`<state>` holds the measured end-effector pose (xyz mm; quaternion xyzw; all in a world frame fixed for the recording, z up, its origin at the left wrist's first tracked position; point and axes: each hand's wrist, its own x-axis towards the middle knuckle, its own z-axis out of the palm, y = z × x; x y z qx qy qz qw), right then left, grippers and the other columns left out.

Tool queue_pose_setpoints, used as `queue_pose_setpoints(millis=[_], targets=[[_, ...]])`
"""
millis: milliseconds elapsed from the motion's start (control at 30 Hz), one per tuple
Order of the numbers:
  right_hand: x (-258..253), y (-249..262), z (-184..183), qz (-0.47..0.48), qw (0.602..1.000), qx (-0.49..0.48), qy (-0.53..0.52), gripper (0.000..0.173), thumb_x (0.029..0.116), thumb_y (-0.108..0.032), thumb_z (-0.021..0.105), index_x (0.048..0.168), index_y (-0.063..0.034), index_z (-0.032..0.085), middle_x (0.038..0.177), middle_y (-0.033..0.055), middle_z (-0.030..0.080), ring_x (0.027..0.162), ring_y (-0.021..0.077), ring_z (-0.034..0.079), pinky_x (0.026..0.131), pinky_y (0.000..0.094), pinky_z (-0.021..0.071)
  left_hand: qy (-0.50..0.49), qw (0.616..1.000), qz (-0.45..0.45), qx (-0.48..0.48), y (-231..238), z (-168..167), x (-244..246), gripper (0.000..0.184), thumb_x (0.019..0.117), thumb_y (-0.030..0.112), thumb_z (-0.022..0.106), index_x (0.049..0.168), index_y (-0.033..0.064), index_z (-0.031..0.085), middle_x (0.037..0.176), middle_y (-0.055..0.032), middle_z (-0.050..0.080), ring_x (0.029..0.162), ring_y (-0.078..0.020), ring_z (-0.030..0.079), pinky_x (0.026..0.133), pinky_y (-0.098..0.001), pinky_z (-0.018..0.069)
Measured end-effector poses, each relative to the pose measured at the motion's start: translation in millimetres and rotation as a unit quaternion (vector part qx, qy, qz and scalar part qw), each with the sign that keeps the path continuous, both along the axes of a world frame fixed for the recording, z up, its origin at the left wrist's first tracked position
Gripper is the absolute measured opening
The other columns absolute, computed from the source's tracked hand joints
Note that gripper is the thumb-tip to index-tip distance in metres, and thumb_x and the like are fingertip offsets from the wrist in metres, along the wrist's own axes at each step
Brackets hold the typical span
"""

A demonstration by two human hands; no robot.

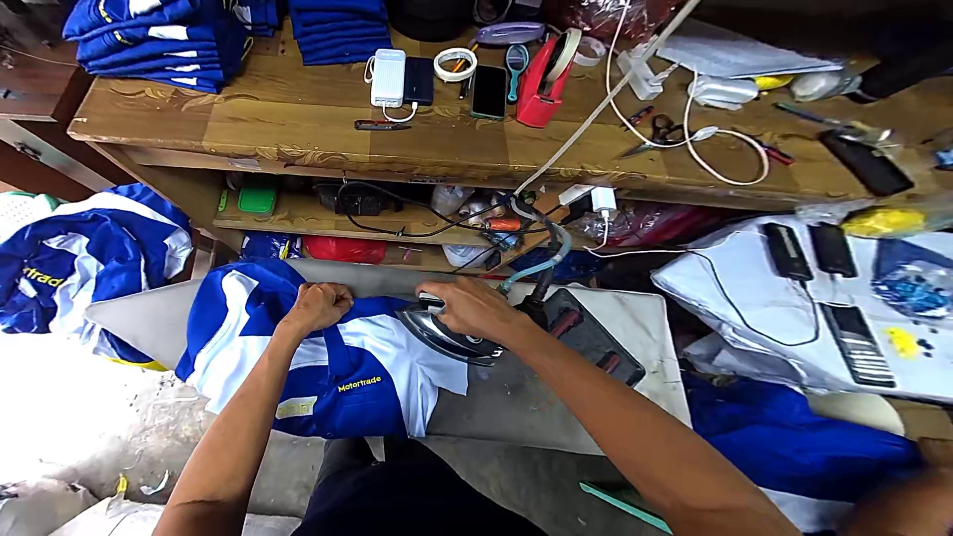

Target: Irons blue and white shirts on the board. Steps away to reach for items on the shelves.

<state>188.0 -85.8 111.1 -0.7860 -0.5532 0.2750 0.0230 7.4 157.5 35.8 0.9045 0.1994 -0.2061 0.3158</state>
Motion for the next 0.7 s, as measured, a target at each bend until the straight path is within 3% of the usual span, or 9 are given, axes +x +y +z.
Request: queue_pose_setpoints(millis=[67, 267, 367, 467, 567, 633, 700], targets=[[-4, 6, -2, 0.005, 1.0, 0.006, -0.009, 0.041, 0.0946, -0.014, 0.06, 0.134, -0.0245, 0.061, 0.091, 0.0152, 0.071, 0.086, 0.0379, 0.07, 0.072, 0.0583, 0.0529, -0.005, 1.0, 0.003, 0.013, -3, 2, 4, 0.036, 0.1024, 0.042, 0.053, 0.109, 0.0125, 0.073, 0.105, -0.0086, 0.073, 0.11, -0.0252, 0.065, 0.115, -0.0569, 0.0305], [-2, 33, -10, -0.063, 0.996, 0.059, -0.035, 0.038, 0.0905, -0.009, 0.066, 0.127, -0.0184, 0.064, 0.09, 0.0145, 0.072, 0.084, 0.0369, 0.071, 0.068, 0.0572, 0.0549, 0.026, 0.999, -0.012, 0.027, -6, 3, 8, 0.033, 0.1048, 0.037, 0.053, 0.112, 0.0104, 0.072, 0.107, -0.0116, 0.072, 0.11, -0.0291, 0.065, 0.11, -0.06, 0.0339], [5, 20, -10, -0.13, 0.989, 0.052, -0.044, 0.044, 0.0905, -0.009, 0.066, 0.133, -0.0171, 0.063, 0.096, 0.0168, 0.072, 0.089, 0.039, 0.071, 0.073, 0.0586, 0.0555, 0.024, 0.999, -0.005, 0.034, -8, -2, 7, 0.033, 0.1053, 0.036, 0.052, 0.111, 0.0099, 0.071, 0.106, -0.0119, 0.072, 0.109, -0.0292, 0.065, 0.11, -0.0598, 0.0337], [12, -8, -9, -0.178, 0.983, 0.033, -0.035, 0.046, 0.0917, -0.01, 0.067, 0.136, -0.0166, 0.061, 0.099, 0.0187, 0.072, 0.091, 0.0399, 0.071, 0.076, 0.0602, 0.0554, 0.014, 0.997, 0.004, 0.071, -15, -3, 6, 0.033, 0.1047, 0.034, 0.051, 0.112, 0.0097, 0.072, 0.113, -0.0135, 0.072, 0.116, -0.0315, 0.064, 0.113, -0.0602, 0.033], [11, -37, -4, -0.132, 0.991, 0.015, -0.023, 0.042, 0.0934, -0.016, 0.066, 0.135, -0.0214, 0.061, 0.097, 0.0173, 0.072, 0.09, 0.0392, 0.071, 0.076, 0.0604, 0.0549, -0.067, 0.99, 0.021, 0.119, -27, -2, 11, 0.031, 0.1024, 0.029, 0.052, 0.117, 0.012, 0.074, 0.124, -0.0138, 0.069, 0.125, -0.034, 0.06, 0.114, -0.0619, 0.0328], [0, -48, 5, -0.058, 0.998, 0.009, -0.01, 0.046, 0.0934, -0.016, 0.064, 0.138, -0.0258, 0.06, 0.095, 0.018, 0.072, 0.087, 0.0412, 0.07, 0.073, 0.0614, 0.0531, -0.12, 0.987, 0.018, 0.103, -40, -2, 20, 0.032, 0.1024, 0.034, 0.055, 0.118, 0.0128, 0.074, 0.124, -0.0116, 0.07, 0.124, -0.0316, 0.061, 0.114, -0.0612, 0.0333], [-14, -51, 8, -0.009, 1.0, 0.016, -0.006, 0.047, 0.0926, -0.014, 0.063, 0.139, -0.0253, 0.058, 0.095, 0.0194, 0.071, 0.086, 0.0437, 0.07, 0.071, 0.063, 0.0527, -0.101, 0.993, -0.004, 0.068, -51, -2, 34, 0.04, 0.1021, 0.042, 0.056, 0.124, 0.0128, 0.071, 0.125, -0.0105, 0.07, 0.126, -0.0299, 0.061, 0.117, -0.0619, 0.0292]])
